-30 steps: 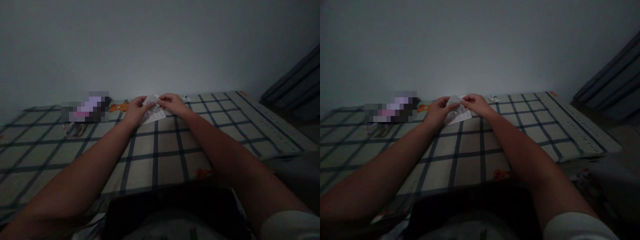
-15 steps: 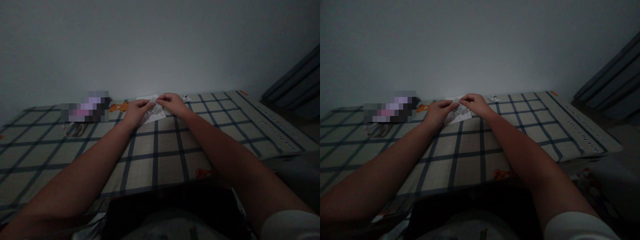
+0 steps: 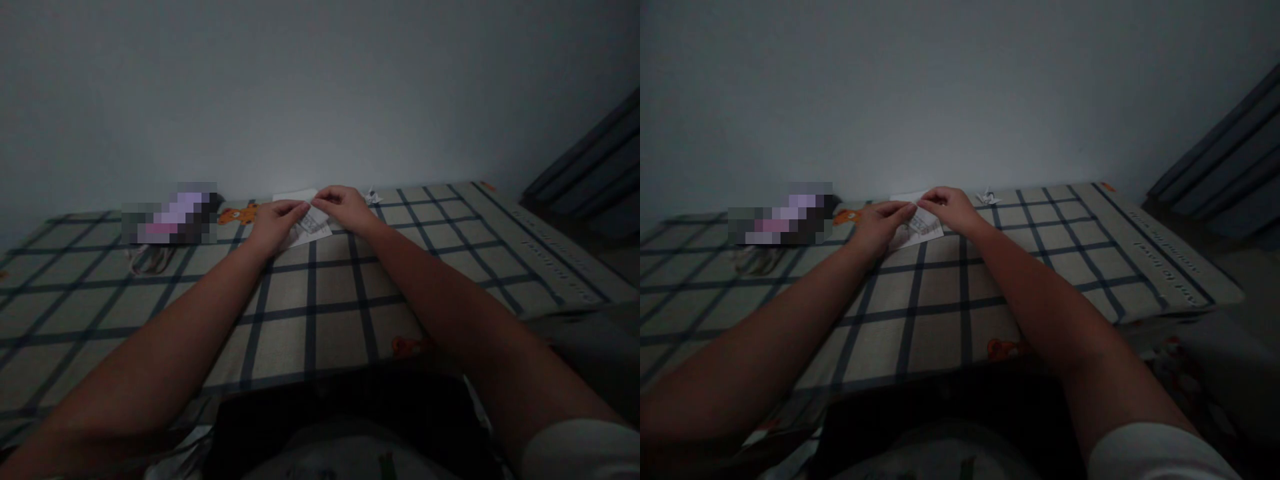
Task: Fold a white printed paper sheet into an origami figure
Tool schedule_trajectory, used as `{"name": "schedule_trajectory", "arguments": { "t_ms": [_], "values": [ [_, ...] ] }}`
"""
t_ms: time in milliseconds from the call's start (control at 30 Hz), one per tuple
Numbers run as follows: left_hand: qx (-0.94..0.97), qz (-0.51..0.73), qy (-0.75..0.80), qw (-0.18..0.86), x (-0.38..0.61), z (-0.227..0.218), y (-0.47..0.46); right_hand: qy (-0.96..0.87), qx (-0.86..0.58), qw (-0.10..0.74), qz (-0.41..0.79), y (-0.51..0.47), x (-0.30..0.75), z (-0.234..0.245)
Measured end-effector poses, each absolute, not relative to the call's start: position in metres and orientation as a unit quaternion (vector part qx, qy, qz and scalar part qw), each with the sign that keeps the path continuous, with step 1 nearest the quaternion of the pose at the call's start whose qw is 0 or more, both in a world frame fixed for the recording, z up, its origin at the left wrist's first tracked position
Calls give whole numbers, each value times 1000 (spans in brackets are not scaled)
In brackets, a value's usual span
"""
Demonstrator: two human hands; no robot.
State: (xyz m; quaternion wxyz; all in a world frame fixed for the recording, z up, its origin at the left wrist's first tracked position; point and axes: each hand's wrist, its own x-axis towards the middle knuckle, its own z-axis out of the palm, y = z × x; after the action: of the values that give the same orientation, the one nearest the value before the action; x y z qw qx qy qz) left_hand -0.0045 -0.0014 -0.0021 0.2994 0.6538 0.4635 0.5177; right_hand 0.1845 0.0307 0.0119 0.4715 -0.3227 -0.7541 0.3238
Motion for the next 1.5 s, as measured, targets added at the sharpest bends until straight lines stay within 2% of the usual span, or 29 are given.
{"name": "schedule_trajectory", "arguments": {
  "t_ms": [267,400,533,633,867,967,1167,1367,1500],
  "values": [
    [673,464,472,330,-5,-2,-4,-745,-332,462,348,27,183,13],
    [633,514,465,345,-3,-2,-2,-698,-333,477,416,28,180,13],
    [573,570,438,393,-1,-1,2,-695,-339,421,474,28,181,11],
    [568,567,447,395,-1,-2,3,-715,-354,392,458,27,183,10],
    [594,501,475,412,-4,-8,2,-690,-377,435,439,25,185,14],
    [591,517,479,394,-6,-8,5,-680,-372,437,457,27,185,13],
    [569,543,451,422,-6,-9,8,-693,-359,430,453,36,188,7],
    [608,490,476,405,-4,-6,0,-698,-367,428,442,33,188,8],
    [607,507,475,387,-4,-3,-1,-686,-378,426,452,28,187,13]
  ]
}}
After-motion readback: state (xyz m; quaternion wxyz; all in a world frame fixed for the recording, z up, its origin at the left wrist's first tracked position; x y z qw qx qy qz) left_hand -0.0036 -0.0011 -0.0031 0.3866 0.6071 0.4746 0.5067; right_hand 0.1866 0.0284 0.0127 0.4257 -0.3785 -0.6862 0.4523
